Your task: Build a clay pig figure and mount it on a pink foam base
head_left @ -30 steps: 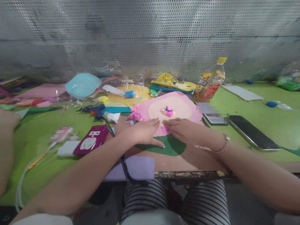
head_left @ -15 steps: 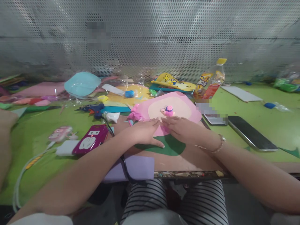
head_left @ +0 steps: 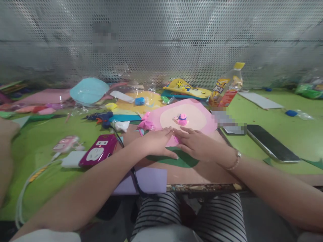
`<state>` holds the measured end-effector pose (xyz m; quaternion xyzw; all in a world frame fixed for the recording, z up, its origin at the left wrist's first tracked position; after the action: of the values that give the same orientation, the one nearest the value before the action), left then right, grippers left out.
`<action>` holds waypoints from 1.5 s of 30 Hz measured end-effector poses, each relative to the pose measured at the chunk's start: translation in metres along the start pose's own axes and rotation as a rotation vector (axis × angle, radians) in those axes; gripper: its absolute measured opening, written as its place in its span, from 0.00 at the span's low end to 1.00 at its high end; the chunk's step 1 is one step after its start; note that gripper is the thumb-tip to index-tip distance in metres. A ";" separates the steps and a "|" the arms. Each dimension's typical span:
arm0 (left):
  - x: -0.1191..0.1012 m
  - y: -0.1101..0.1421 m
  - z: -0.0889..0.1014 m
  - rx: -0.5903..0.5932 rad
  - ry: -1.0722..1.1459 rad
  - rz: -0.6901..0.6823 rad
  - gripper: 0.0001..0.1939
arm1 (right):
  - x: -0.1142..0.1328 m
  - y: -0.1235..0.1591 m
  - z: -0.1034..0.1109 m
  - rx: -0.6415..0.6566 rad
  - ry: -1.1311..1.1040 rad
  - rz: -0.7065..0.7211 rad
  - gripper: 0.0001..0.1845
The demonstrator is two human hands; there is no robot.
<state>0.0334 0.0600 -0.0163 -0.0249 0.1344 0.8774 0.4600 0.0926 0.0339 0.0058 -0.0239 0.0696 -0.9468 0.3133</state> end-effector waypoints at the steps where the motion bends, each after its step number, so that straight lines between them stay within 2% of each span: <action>1: 0.000 0.000 0.000 -0.005 0.003 -0.003 0.54 | -0.001 0.000 0.000 0.003 -0.007 -0.015 0.26; 9: -0.001 0.000 0.000 -0.009 -0.009 0.008 0.53 | -0.002 -0.006 -0.007 0.029 -0.099 0.032 0.27; 15: 0.009 0.001 0.000 -0.064 -0.016 0.139 0.59 | 0.011 -0.006 -0.006 0.010 -0.081 0.063 0.27; 19: 0.010 0.004 0.001 -0.014 -0.002 0.114 0.58 | 0.009 -0.009 -0.007 0.009 -0.099 0.063 0.26; 24: 0.017 0.005 0.002 0.036 0.044 0.030 0.55 | -0.002 -0.013 0.003 -0.010 -0.183 0.043 0.24; 27: 0.024 0.004 0.001 0.036 0.066 0.029 0.52 | 0.003 -0.010 0.007 -0.009 -0.158 0.068 0.21; 30: 0.026 0.003 0.002 0.019 0.065 0.039 0.46 | 0.011 -0.007 0.003 0.034 -0.165 0.105 0.20; 35: 0.019 0.003 0.010 -0.013 0.053 0.055 0.39 | 0.012 -0.008 -0.009 0.094 -0.245 0.136 0.24; 41: 0.020 0.001 0.010 -0.032 0.052 0.031 0.42 | 0.002 -0.010 -0.020 0.182 -0.267 0.019 0.26; 45: 0.024 0.002 0.006 -0.034 0.051 0.037 0.43 | 0.003 -0.008 -0.008 0.150 -0.255 0.056 0.25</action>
<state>0.0183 0.0800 -0.0138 -0.0524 0.1317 0.8870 0.4394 0.0849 0.0396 -0.0009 -0.1185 -0.0408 -0.9296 0.3466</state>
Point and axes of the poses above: each hand's wrist, its own y-axis away from the middle knuckle, its own z-axis out of the back of the hand, x = y × z, the point moved 10 cm from there along -y, towards the middle knuckle, and after that the axes turned 14 degrees about -z, right-handed, at the moved point
